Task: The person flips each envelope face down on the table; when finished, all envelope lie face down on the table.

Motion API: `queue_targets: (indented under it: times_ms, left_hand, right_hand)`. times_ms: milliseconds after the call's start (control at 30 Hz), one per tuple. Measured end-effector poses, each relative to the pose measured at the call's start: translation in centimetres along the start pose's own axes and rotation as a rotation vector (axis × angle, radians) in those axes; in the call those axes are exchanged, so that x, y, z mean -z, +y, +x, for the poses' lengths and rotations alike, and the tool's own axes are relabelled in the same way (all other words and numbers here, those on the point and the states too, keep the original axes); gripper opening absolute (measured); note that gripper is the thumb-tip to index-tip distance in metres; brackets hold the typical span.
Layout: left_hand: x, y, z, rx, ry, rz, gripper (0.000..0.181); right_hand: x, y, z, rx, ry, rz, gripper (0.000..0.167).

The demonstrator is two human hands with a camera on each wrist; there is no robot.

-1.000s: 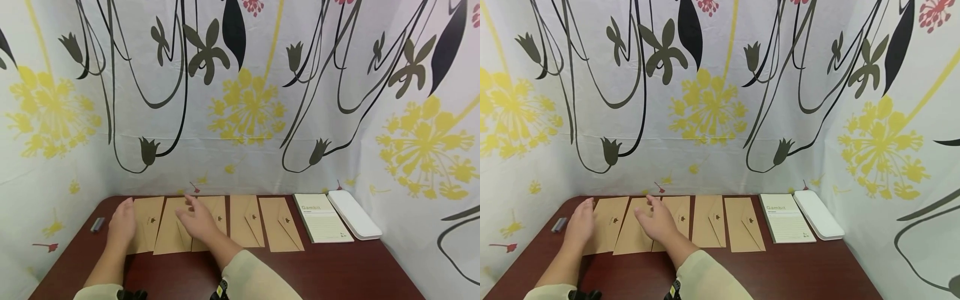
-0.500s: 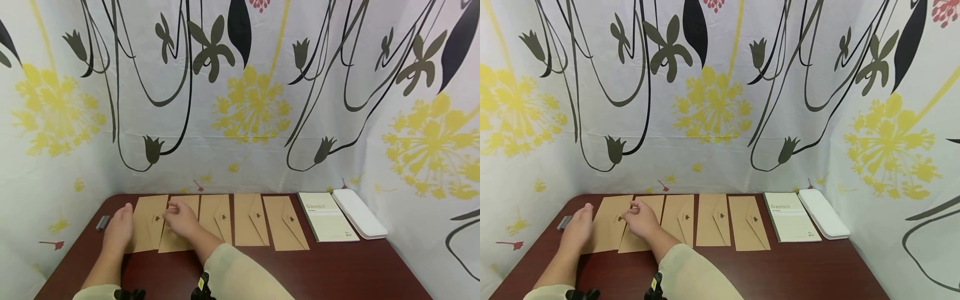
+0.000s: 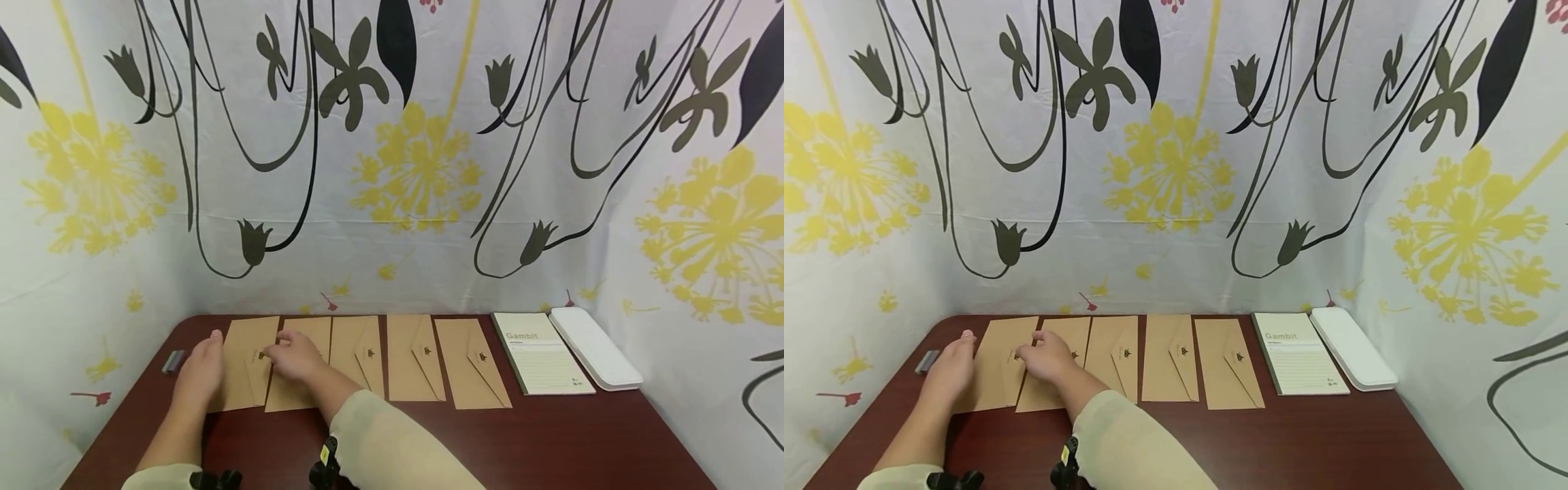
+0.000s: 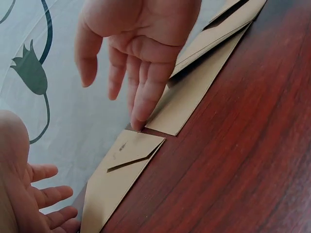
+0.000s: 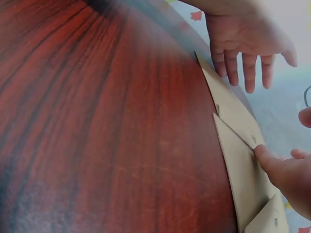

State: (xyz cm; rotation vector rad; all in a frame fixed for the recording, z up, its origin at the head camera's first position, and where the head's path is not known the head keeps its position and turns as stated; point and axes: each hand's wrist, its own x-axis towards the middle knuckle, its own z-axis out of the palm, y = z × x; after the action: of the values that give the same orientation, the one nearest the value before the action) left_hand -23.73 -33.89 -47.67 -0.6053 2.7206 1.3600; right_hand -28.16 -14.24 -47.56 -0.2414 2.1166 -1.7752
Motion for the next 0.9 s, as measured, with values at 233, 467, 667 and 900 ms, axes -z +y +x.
queue_targets:
  times_ms: [233, 467, 667, 900]
  left_hand:
    - [-0.28, 0.44, -0.29, -0.006, 0.004, 0.018, 0.1]
    - [-0.5, 0.52, -0.25, -0.015, -0.004, 0.03, 0.1]
    - [-0.47, 0.52, -0.26, -0.02, -0.01, 0.028, 0.102]
    - [-0.88, 1.0, -0.39, -0.048, -0.057, 0.044, 0.104]
  right_hand:
    - [-0.11, -0.57, -0.11, -0.011, -0.031, -0.029, 0.061]
    - [-0.17, -0.27, 0.09, -0.068, -0.001, 0.19, 0.055]
    - [0.12, 0.06, 0.36, -0.093, 0.018, 0.27, 0.052]
    - [0.55, -0.25, 0.24, -0.062, 0.028, 0.288, 0.049]
